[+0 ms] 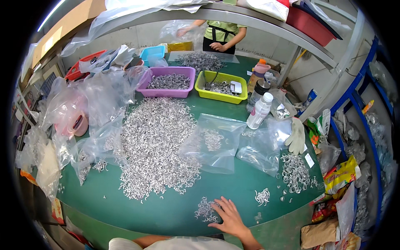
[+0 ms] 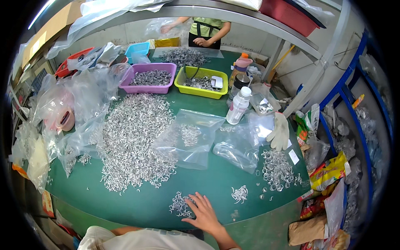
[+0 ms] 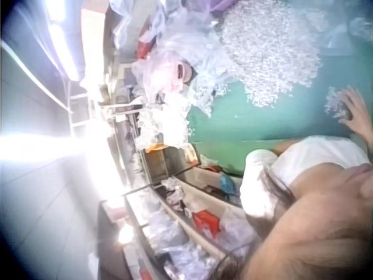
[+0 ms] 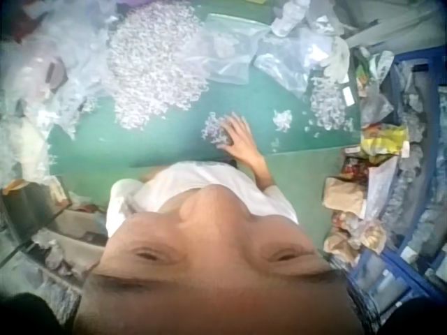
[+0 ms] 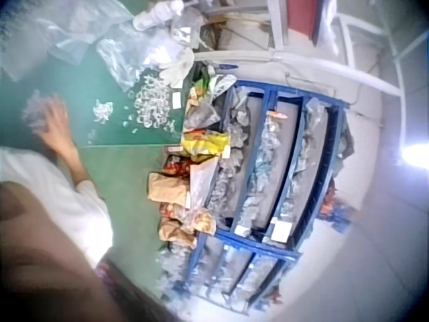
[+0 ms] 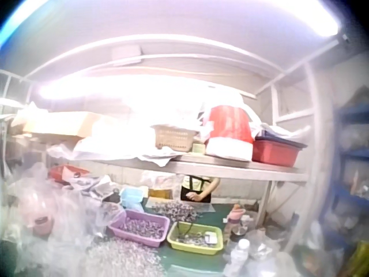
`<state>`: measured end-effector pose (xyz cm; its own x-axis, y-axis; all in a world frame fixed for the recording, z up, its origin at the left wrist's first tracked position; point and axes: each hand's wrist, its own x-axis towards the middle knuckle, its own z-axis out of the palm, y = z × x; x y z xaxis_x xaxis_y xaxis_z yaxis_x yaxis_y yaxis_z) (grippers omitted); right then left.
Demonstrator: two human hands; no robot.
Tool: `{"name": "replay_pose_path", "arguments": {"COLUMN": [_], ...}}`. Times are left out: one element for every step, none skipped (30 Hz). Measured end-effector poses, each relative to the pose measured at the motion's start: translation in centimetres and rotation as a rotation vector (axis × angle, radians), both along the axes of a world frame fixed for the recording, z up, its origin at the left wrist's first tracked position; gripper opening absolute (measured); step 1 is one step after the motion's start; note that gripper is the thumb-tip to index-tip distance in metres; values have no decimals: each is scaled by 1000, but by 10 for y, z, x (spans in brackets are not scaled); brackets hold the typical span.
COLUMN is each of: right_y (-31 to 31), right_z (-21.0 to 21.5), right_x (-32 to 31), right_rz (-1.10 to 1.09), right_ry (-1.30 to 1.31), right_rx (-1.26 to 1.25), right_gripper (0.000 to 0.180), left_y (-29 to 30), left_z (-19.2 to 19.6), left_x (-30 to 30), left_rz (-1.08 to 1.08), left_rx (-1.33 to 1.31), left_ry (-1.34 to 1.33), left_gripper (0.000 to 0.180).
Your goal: The person sorts and counts small silver-colored metal hooks on a green work table, gathering them into small piles and placing them into plastic bags by hand.
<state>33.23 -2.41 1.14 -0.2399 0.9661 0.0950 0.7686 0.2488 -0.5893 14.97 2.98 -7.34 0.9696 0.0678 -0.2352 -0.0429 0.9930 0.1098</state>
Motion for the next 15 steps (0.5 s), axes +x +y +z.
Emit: {"name": "replay_pose_path", "arguments": {"right_y": [-1,-4,-6,-7,-8,-9,-11,-14,-15,-17,-19,-22,-25,-26,-29], "right_z": [0,-3,-8,-13,-15,-17,-17,-15,-12,-10,-7,-3,0,-2,-5], "right_x": [-1,-1,1,0,-2,-3,-5,-6,-6,-7,-7,-6,-5,-4,-3], "right_rz": [-2,-1,-1,2,-42,-87,-132,-127,-122,-121,-135,-149,-162,-143,-129], "right_ry": [-19,-7,6,25,75,124,173,136,99,62,52,42,31,1,-30], "right_rx": [8,19,29,41,45,49,53,48,43,39,48,56,64,58,52], "right_gripper": [62,61,60,59,58,56,55,55,54,54,54,54,54,55,55], "left_y": [0,0,-2,-3,-4,-5,-7,-9,-11,-12,-13,-14,-18,-21,-21], "left_z": [0,0,0,0,0,1,1,2,2,3,2,1,0,-1,1], "left_x": [0,0,2,0,0,0,-2,-4,-5,-5,-6,-7,-7,-9,-11], "left_rz": [-1,-4,-7,-6,-10,-9,-7,-8,-10,-13,-12,-13,-15,-16,-19], "left_rx": [0,-1,-1,2,3,2,7,6,8,10,12,12,15,10,12], "left_ry": [0,-3,-8,-5,-4,-3,1,1,0,2,1,2,1,2,1], "left_gripper": [38,38,38,38,38,38,38,39,39,39,39,39,39,39,39]}}
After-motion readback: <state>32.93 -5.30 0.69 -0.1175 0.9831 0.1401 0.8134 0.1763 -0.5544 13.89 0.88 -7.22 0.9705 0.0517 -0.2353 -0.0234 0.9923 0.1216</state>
